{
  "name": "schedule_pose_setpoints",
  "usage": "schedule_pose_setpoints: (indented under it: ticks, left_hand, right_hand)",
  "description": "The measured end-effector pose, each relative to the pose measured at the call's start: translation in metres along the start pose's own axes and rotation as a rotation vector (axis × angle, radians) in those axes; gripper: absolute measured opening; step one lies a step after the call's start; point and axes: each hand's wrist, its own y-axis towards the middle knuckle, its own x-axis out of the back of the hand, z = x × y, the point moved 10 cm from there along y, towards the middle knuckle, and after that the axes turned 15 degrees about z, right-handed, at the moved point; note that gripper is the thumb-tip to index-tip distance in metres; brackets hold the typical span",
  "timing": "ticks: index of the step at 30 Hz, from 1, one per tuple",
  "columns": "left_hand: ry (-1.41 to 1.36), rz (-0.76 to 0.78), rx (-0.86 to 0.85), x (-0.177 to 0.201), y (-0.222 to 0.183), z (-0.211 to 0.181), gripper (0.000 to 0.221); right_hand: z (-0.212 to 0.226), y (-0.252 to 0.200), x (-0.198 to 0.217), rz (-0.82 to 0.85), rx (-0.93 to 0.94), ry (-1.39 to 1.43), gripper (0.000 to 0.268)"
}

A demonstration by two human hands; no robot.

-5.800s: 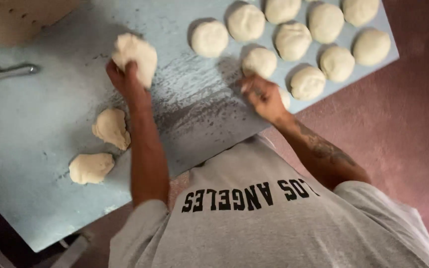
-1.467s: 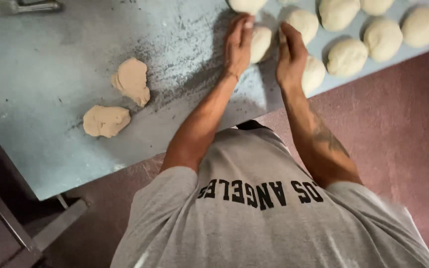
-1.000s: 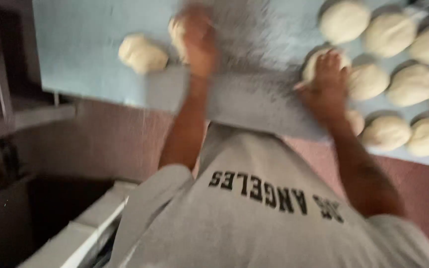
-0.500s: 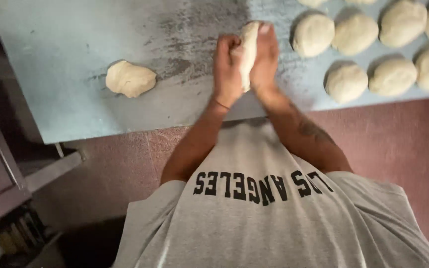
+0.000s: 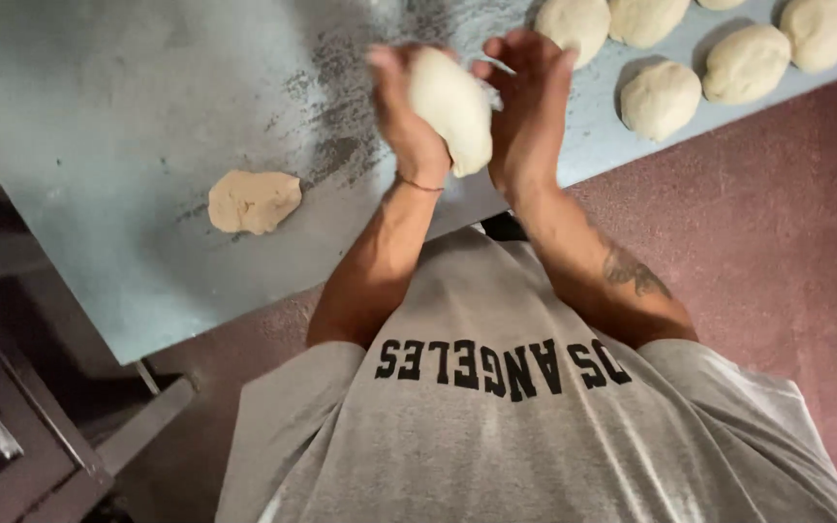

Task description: Shaping pieces of dough into uniform balls on a metal work surface in a bakery.

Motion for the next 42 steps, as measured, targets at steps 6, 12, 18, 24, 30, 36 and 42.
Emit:
schedule_pose_setpoints:
  ticks: [6,12,18,24,30,36,42]
  left_hand:
    - [-0.205,0.042,-0.092,-0.005,0.003,0.000,0.032]
    - [-0.169,0.578,0.266,-0.036,0.006,0.009,0.098]
    - [-0.712,0.353,-0.063,-0.057,-0.029,-0.022,0.072]
    - [-0.532,0.012,-0.018,-0.004,0.003,-0.019,0.043]
    - [-0.056,0.178,0.002,-0.030,-0.015,-0.030,0.068]
    - [-0.228,0.387,0.088,-0.028,0.008,-0.024,0.079]
    - [-0.622,0.382,0.096,-0.042,-0.023,0.045,0.091]
  right_hand:
    - [0.013,-0.001,0.024,-0.098,0.184,-0.376,0.063]
    - [0.029,-0.017,-0.033,0.391,0.150,-0.697,0.024]
    - [0.103,0.004,-0.008,-0.317,0.498,-0.742,0.017]
    - [0.086,-0.017,-0.059,0.281,0.539,-0.871,0.032]
    - [0.073,-0.005,-0.059,0.040,0.148,-0.852,0.073]
    - [0.048,0.014,-0.018,0.074,0.216,-0.431,0.035]
    - [0.036,0.015,-0.009,-0.024,0.060,0.004,0.045]
